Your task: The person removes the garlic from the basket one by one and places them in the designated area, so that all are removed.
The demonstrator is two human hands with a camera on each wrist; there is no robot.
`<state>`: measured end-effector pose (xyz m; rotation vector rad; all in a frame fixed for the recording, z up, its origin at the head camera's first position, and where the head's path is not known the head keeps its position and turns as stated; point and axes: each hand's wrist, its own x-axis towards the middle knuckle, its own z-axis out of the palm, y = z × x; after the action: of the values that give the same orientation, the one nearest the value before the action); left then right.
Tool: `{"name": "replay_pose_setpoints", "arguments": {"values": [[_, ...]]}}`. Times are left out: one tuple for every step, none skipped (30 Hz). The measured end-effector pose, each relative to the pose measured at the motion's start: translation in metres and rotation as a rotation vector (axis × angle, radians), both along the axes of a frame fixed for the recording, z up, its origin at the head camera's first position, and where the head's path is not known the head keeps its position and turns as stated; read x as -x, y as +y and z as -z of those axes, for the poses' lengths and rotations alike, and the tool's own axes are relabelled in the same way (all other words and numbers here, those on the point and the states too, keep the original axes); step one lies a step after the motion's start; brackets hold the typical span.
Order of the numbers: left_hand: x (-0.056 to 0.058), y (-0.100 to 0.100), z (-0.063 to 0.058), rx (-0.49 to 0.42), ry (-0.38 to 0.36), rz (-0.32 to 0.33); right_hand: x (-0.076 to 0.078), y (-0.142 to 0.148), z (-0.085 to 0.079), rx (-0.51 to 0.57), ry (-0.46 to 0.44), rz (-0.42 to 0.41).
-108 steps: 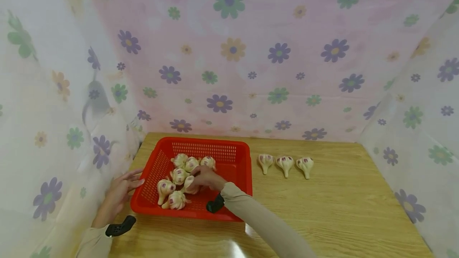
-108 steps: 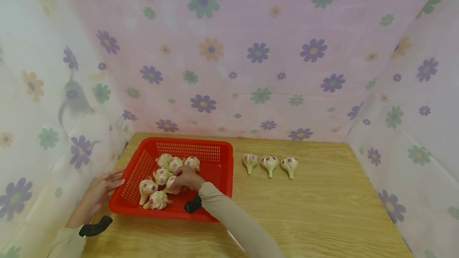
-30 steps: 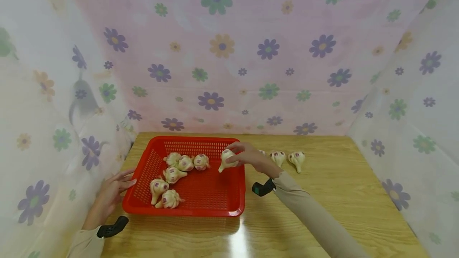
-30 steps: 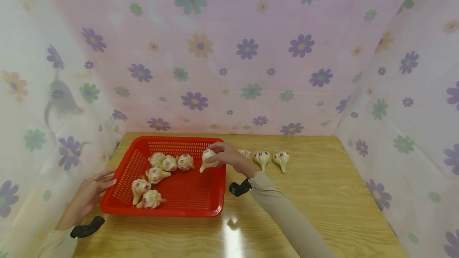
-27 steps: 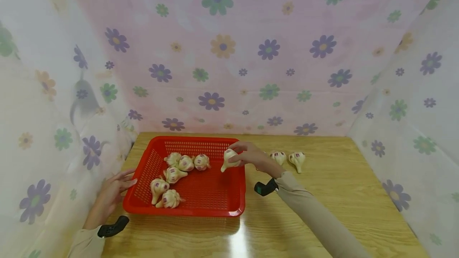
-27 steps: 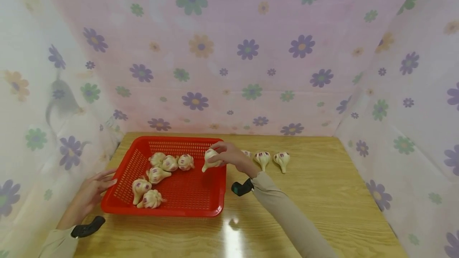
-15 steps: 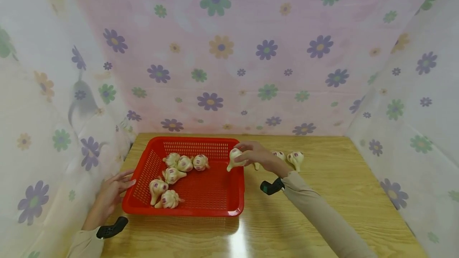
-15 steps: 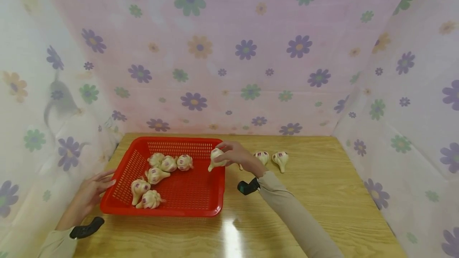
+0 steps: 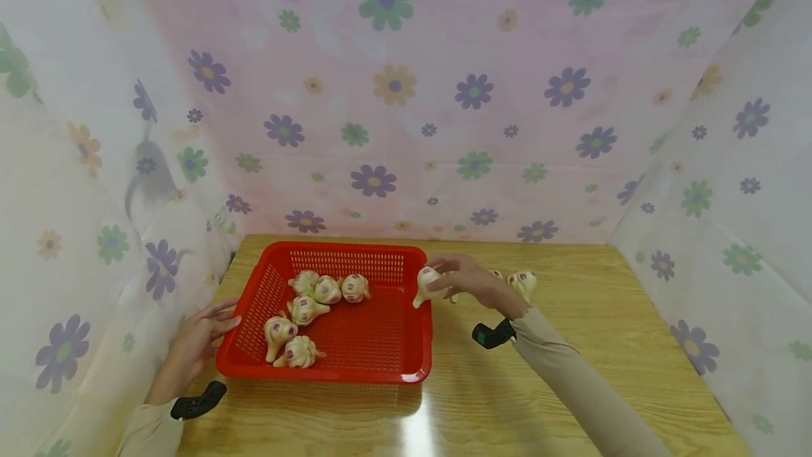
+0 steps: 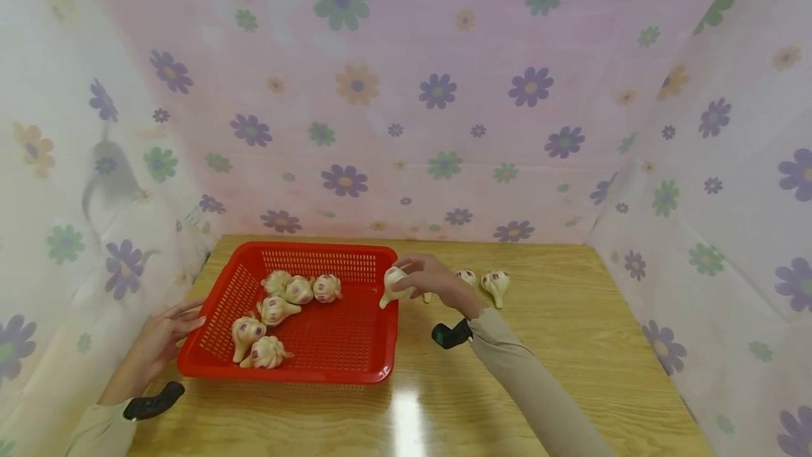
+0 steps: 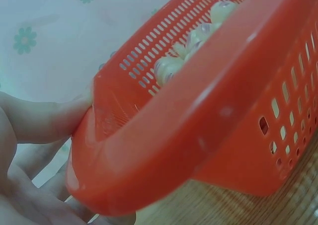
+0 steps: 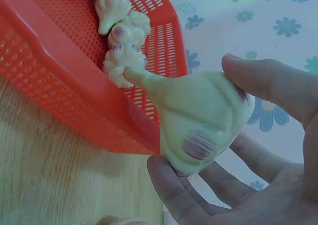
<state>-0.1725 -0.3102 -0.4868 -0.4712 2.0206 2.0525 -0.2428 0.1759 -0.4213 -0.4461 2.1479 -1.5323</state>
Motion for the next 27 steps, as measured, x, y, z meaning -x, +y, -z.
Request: {"name": "replay_pose_setpoints", "arguments": {"values": [[0.000, 0.000, 0.000, 0.002, -0.001, 0.000, 0.000, 0.002, 0.000, -0.002, 0.001, 0.002], [0.000, 0.000, -0.001, 0.004, -0.002, 0.001, 0.000, 0.003, 0.000, -0.005, 0.002, 0.008], [-0.001, 0.000, -0.001, 0.006, -0.002, 0.004, 0.000, 0.005, 0.000, -0.008, 0.000, 0.015], [-0.001, 0.001, -0.001, 0.008, -0.001, 0.007, 0.000, 0.007, 0.000, -0.014, -0.003, 0.020], [-0.001, 0.001, -0.001, 0.007, 0.000, 0.007, 0.000, 0.009, 0.000, -0.022, -0.006, 0.027], [-0.001, 0.001, -0.002, 0.006, 0.001, 0.009, 0.000, 0.011, 0.000, -0.032, -0.005, 0.031], [-0.001, 0.001, -0.002, 0.005, 0.002, 0.011, 0.000, 0.013, -0.001, -0.041, -0.006, 0.035], [-0.002, 0.001, -0.002, 0.003, 0.005, 0.014, 0.000, 0.015, -0.001, -0.048, -0.012, 0.046], [-0.002, 0.001, -0.002, 0.001, 0.008, 0.015, 0.000, 0.017, -0.001, -0.054, -0.016, 0.053], [-0.002, 0.001, -0.003, -0.002, 0.010, 0.016, 0.000, 0.019, -0.001, -0.058, -0.019, 0.058], [-0.002, 0.001, -0.003, -0.005, 0.010, 0.015, 0.000, 0.021, -0.001, -0.059, -0.018, 0.059], [-0.002, 0.001, -0.003, -0.006, 0.012, 0.018, 0.000, 0.023, -0.002, -0.057, -0.018, 0.058], [-0.002, 0.001, -0.003, -0.008, 0.012, 0.017, 0.000, 0.024, -0.002, -0.054, -0.018, 0.059], [-0.002, 0.001, -0.003, -0.010, 0.011, 0.017, 0.000, 0.026, -0.002, -0.051, -0.017, 0.062], [-0.002, 0.001, -0.003, -0.011, 0.010, 0.016, -0.001, 0.027, -0.003, -0.048, -0.011, 0.055], [-0.002, 0.001, -0.003, -0.011, 0.009, 0.016, -0.001, 0.029, -0.003, -0.046, -0.009, 0.056], [-0.002, 0.001, -0.003, -0.010, 0.008, 0.015, -0.001, 0.031, -0.003, -0.044, -0.003, 0.051], [-0.002, 0.001, -0.003, -0.008, 0.008, 0.015, 0.000, 0.032, -0.003, -0.044, -0.006, 0.057], [-0.001, 0.001, -0.003, -0.007, 0.007, 0.014, 0.000, 0.034, -0.002, -0.044, -0.008, 0.060], [-0.001, 0.001, -0.003, -0.005, 0.007, 0.015, 0.000, 0.035, -0.002, -0.044, -0.012, 0.065], [-0.001, 0.001, -0.003, -0.004, 0.006, 0.016, 0.001, 0.037, -0.002, -0.048, -0.016, 0.070], [-0.001, 0.000, -0.003, -0.003, 0.006, 0.016, 0.001, 0.038, -0.002, -0.053, -0.020, 0.081], [-0.001, 0.000, -0.003, -0.003, 0.005, 0.015, 0.001, 0.040, -0.002, -0.058, -0.020, 0.084], [-0.001, 0.000, -0.003, -0.002, 0.005, 0.015, 0.002, 0.042, -0.001, -0.065, -0.023, 0.094], [-0.001, 0.000, -0.003, -0.001, 0.004, 0.015, 0.002, 0.043, -0.001, -0.070, -0.023, 0.096], [-0.001, 0.000, -0.003, 0.001, 0.004, 0.017, 0.002, 0.045, -0.001, -0.075, -0.022, 0.102], [0.000, 0.000, -0.003, 0.003, 0.004, 0.017, 0.002, 0.046, -0.001, -0.078, -0.022, 0.104]]}}
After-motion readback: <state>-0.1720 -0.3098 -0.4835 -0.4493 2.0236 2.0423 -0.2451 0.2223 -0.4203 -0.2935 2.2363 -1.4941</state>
